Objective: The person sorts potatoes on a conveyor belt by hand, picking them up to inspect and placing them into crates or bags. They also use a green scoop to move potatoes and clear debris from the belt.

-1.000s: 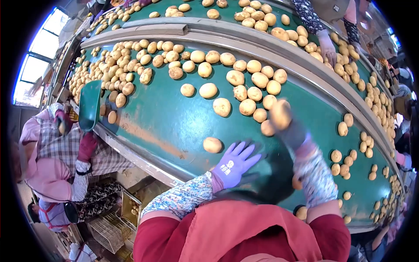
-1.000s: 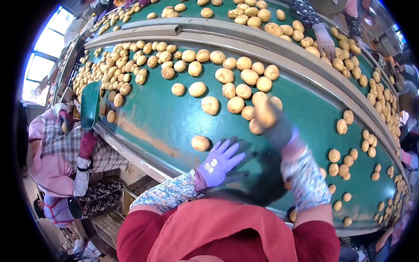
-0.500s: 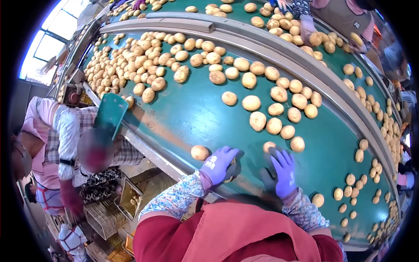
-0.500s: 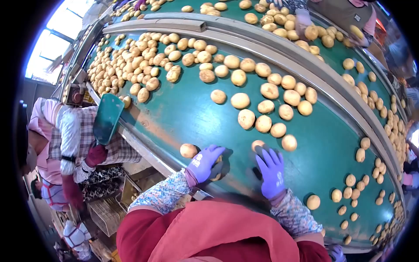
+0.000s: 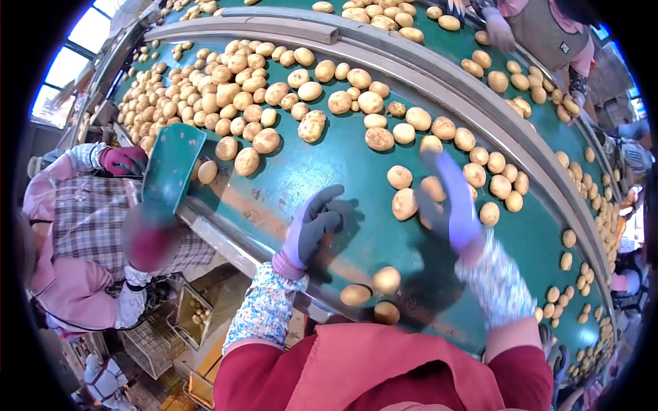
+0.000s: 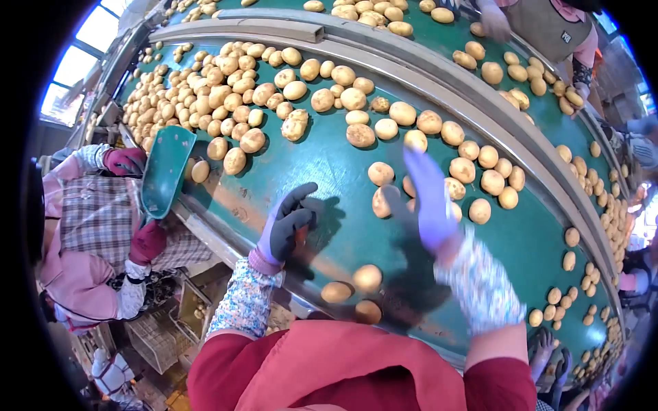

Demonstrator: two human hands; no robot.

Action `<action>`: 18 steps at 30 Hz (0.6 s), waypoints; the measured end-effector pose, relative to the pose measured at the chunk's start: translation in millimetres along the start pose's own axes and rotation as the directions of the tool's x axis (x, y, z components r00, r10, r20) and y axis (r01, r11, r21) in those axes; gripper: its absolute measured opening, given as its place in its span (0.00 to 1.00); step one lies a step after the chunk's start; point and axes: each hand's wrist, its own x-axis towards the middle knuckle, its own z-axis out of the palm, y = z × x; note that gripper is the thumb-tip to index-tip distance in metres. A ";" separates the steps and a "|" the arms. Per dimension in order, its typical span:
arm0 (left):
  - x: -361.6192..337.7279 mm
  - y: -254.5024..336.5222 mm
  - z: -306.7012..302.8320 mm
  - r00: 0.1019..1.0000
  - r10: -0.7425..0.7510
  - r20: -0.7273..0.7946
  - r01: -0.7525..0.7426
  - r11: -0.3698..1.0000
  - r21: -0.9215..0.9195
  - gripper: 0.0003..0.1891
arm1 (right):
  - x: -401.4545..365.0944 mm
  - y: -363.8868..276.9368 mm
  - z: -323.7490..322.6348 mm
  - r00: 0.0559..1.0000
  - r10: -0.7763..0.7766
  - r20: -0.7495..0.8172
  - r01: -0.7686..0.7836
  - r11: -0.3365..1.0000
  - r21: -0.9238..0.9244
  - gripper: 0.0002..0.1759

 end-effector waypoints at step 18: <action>-19.5 3.9 -56.8 0.894 -0.037 0.447 0.177 0.944 -0.277 0.39 | 8.2 -35.2 115.9 0.958 0.260 -0.124 -0.226 0.946 0.234 0.15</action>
